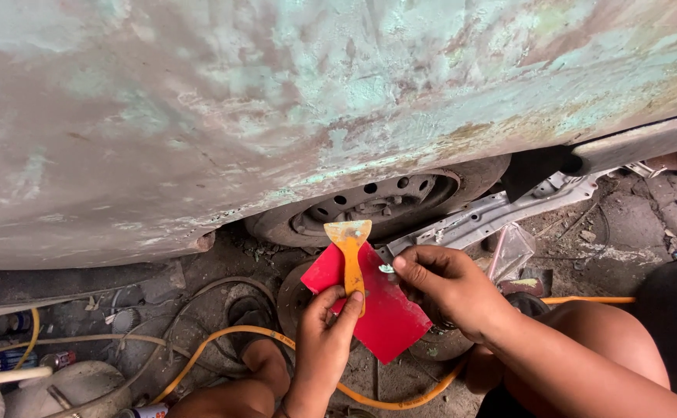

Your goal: The person applies a green body filler to the lower side panel of a car using a red plastic spreader and a small yellow scraper. They smooth the filler into the surface and scrape off excess material from the tools.

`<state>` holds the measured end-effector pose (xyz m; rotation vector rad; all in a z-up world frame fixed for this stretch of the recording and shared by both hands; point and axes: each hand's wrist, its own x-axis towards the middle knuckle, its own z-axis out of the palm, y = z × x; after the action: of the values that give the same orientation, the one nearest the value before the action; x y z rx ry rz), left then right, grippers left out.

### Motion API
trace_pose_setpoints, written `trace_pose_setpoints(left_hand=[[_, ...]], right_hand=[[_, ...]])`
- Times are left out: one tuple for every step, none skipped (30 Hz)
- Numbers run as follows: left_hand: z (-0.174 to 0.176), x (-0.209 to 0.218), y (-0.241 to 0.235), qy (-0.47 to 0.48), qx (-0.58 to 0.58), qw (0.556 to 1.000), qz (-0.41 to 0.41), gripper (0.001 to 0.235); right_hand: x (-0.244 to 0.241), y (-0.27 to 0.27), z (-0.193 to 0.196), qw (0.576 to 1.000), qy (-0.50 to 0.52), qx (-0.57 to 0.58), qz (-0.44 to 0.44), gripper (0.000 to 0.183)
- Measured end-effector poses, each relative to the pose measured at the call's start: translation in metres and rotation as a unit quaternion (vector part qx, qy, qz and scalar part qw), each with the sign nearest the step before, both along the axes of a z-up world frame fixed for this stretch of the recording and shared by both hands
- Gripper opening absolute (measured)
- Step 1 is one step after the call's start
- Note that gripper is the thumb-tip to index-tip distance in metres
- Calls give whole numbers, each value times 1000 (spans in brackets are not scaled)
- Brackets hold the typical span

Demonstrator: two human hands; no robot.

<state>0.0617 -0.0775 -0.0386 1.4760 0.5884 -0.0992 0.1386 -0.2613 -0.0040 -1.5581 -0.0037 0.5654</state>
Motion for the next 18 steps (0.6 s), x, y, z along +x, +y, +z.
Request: trace_pose_setpoints(left_hand=[[4,0,0,21,3,1000,-4,24],[9,1,1,43,6,999,-9,25],[9,1,1,43,5,999,-8,25],[10,1,1,50,9,999,-10,26],[10,1,2,57,12,998,-13,26],[11,1,3,58,12,998,-13,26],[13,1,3,69,12,997,-16,27],[14,0,3,81,12,996,-19,27],[8,0,4,81,10,996,-21,27],[2,-1,4,75,21,997,-13,27],[-4,-1,5,68,33,997,-8,28],[-7,-2,4,67,33,997,-14,28],[-9,-2,4,71,25,997,0,29],[-11,-2,5,74,17,997,13,29],[-10,-1,5,73,18,997,9,29],[-9,0,5,74,1,997,15,29],[-7,-1,4,74,-17,997,22,29],[-5,0,4,74,-16,997,20,29]], right_hand=[[0,0,0,1000,-16,-6,0,35],[0,0,0,999,-32,-13,0,42],[0,-1,-2,999,-32,-14,0,42],[0,-1,-5,1000,14,8,-19,37],[0,-1,-8,997,60,30,-39,32],[0,0,-10,997,60,29,-39,32],[1,1,-13,990,95,89,-55,30],[1,1,-15,978,130,149,-70,31],[3,2,-16,978,129,147,-72,31],[5,2,-18,974,138,163,-75,32],[6,2,-20,970,146,180,-80,33],[6,1,-20,969,144,179,-86,33],[7,1,-21,969,139,182,-93,30],[8,1,-22,969,134,185,-99,27],[8,2,-20,968,132,186,-103,27],[8,3,-19,972,124,173,-104,29],[8,4,-18,975,117,159,-104,30],[8,3,-18,974,116,160,-106,30]])
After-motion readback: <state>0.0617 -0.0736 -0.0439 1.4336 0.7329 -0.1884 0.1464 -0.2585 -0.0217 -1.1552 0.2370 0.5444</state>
